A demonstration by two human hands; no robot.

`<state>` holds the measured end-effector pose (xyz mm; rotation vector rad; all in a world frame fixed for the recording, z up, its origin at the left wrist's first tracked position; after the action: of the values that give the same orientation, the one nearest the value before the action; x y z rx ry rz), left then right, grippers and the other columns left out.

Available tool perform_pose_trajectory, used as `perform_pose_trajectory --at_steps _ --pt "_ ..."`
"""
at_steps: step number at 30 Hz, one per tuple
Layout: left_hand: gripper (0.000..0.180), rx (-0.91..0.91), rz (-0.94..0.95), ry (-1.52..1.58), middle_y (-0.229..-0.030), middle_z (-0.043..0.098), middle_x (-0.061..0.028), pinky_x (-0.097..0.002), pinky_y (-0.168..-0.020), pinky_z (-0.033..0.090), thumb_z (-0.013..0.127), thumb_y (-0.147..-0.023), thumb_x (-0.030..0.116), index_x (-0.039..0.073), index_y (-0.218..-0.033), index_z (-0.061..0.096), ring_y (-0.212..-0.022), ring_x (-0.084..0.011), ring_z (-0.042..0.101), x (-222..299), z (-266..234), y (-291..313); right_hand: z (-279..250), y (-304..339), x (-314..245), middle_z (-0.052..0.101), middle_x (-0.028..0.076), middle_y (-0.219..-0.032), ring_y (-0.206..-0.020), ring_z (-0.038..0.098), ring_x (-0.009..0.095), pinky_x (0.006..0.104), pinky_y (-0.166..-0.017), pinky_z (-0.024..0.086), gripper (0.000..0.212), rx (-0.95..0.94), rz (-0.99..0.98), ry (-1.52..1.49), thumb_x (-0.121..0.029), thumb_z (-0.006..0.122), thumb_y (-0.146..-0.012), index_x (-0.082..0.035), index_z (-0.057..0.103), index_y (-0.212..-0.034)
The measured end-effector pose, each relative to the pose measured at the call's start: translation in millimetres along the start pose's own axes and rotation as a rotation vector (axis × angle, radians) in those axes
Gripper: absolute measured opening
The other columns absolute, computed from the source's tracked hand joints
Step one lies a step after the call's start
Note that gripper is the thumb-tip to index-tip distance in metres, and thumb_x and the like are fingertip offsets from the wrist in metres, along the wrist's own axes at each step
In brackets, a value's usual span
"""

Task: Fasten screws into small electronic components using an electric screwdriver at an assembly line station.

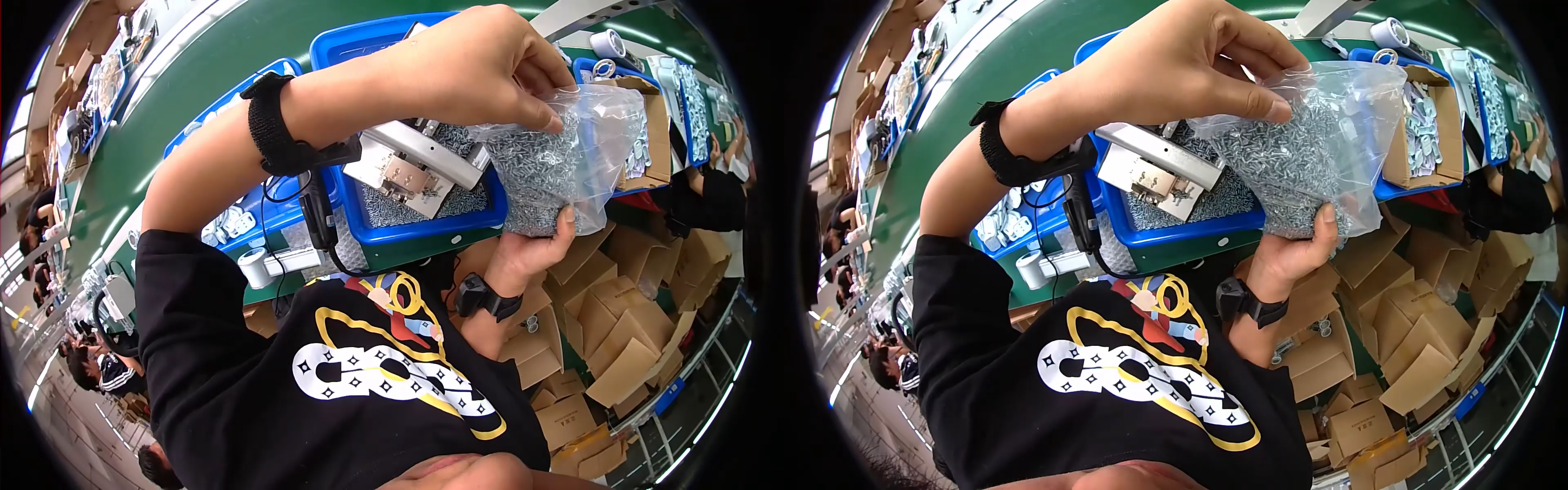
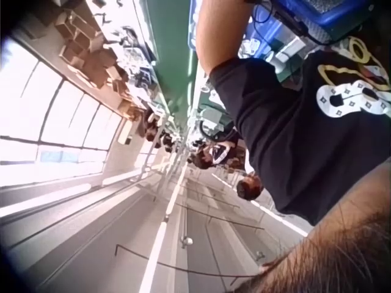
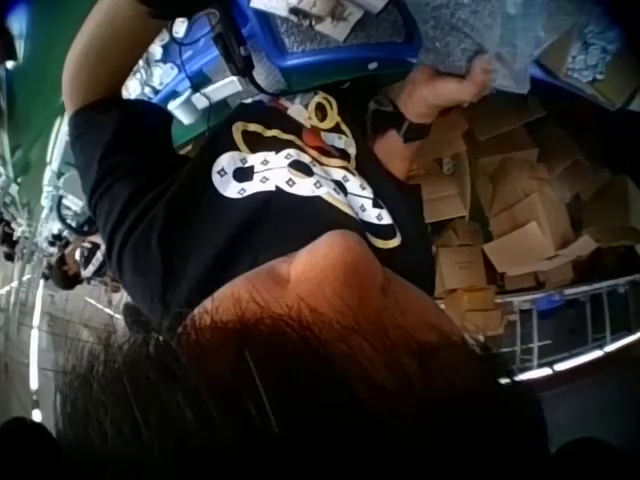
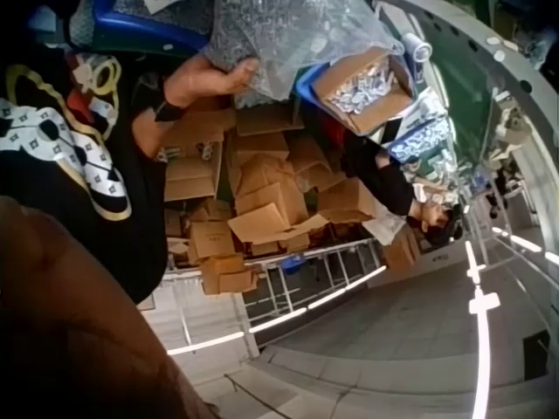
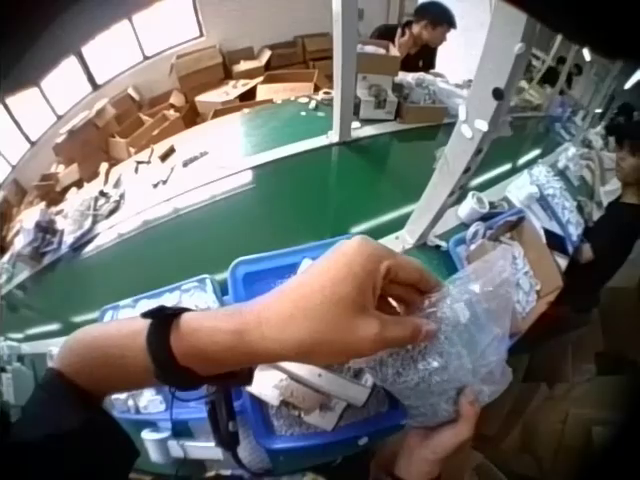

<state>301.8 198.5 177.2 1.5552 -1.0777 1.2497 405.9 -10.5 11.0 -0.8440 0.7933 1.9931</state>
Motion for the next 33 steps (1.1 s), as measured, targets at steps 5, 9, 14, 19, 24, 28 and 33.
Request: perform_pose_trajectory --at_steps 5,9,14,19,24,28,33 --pt "0.036 0.032 -0.079 -0.017 -0.107 0.072 -0.0241 -0.0321 -0.084 0.061 0.071 -0.089 0.008 -0.012 -0.118 0.066 -0.093 -0.0254 0.073 14 -1 -6 11 11 12 0.057 0.017 -0.136 -0.124 0.057 0.036 0.0534 -0.106 0.046 0.061 0.012 0.126 -0.130 -0.033 0.057 -0.090 0.001 0.048 -0.140" --pt "0.034 0.006 -0.109 0.039 -0.101 0.073 -0.0221 -0.0306 -0.079 0.061 0.069 -0.088 0.009 -0.011 -0.115 0.068 -0.087 -0.0232 0.073 16 4 -14 14 9 24 0.059 0.017 -0.136 -0.122 0.060 0.036 0.0533 -0.105 0.048 0.058 0.030 0.221 -0.252 -0.032 0.057 -0.091 -0.001 0.049 -0.140" --pt "0.028 0.029 -0.194 0.109 -0.092 0.074 -0.0189 -0.0292 -0.074 0.059 0.066 -0.087 0.006 -0.012 -0.109 0.070 -0.080 -0.0205 0.071 43 12 -26 22 4 43 0.061 0.018 -0.134 -0.119 0.063 0.036 0.0546 -0.102 0.052 0.057 -0.120 0.339 -0.517 -0.032 0.054 -0.092 -0.003 0.048 -0.142" --pt "0.024 0.075 -0.195 -0.054 -0.087 0.073 -0.0166 -0.0284 -0.066 0.056 0.065 -0.086 0.002 -0.013 -0.103 0.070 -0.073 -0.0187 0.068 59 23 -46 27 -16 51 0.062 0.019 -0.131 -0.114 0.066 0.037 0.0533 -0.096 0.056 0.057 -0.076 0.438 -0.528 -0.037 0.049 -0.096 -0.003 0.047 -0.142" --pt "0.012 0.286 -0.203 0.291 -0.080 0.068 -0.0131 -0.0290 -0.058 0.052 0.064 -0.083 -0.003 -0.011 -0.092 0.068 -0.066 -0.0182 0.063 21 21 -67 26 -47 33 0.063 0.018 -0.128 -0.105 0.069 0.032 0.0452 -0.087 0.060 0.057 -0.327 0.627 -0.075 -0.045 0.045 -0.102 -0.003 0.049 -0.140" --pt "0.007 0.494 -0.107 0.542 -0.076 0.064 -0.0117 -0.0291 -0.056 0.050 0.063 -0.081 -0.007 -0.008 -0.087 0.066 -0.063 -0.0186 0.062 11 12 -77 15 -78 -4 0.065 0.012 -0.123 -0.101 0.070 0.023 0.0322 -0.083 0.057 0.048 -0.450 0.497 0.386 -0.042 0.050 -0.104 -0.004 0.056 -0.133" --pt "0.009 0.757 -0.008 0.629 -0.077 0.063 -0.0116 -0.0303 -0.059 0.054 0.062 -0.079 -0.009 -0.007 -0.086 0.066 -0.062 -0.0204 0.063 -17 0 -119 4 -92 -36 0.066 0.012 -0.117 -0.092 0.071 0.021 0.0297 -0.077 0.057 0.040 -0.383 0.070 0.743 -0.023 0.056 -0.103 0.000 0.053 -0.135"
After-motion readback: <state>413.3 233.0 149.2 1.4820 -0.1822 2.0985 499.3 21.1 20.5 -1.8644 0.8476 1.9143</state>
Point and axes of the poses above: each hand's wrist, its own y-axis away from the middle knuckle, its own z-axis out of the palm, x = y × z, the point moved 8 cm from there along -y, towards the middle knuckle
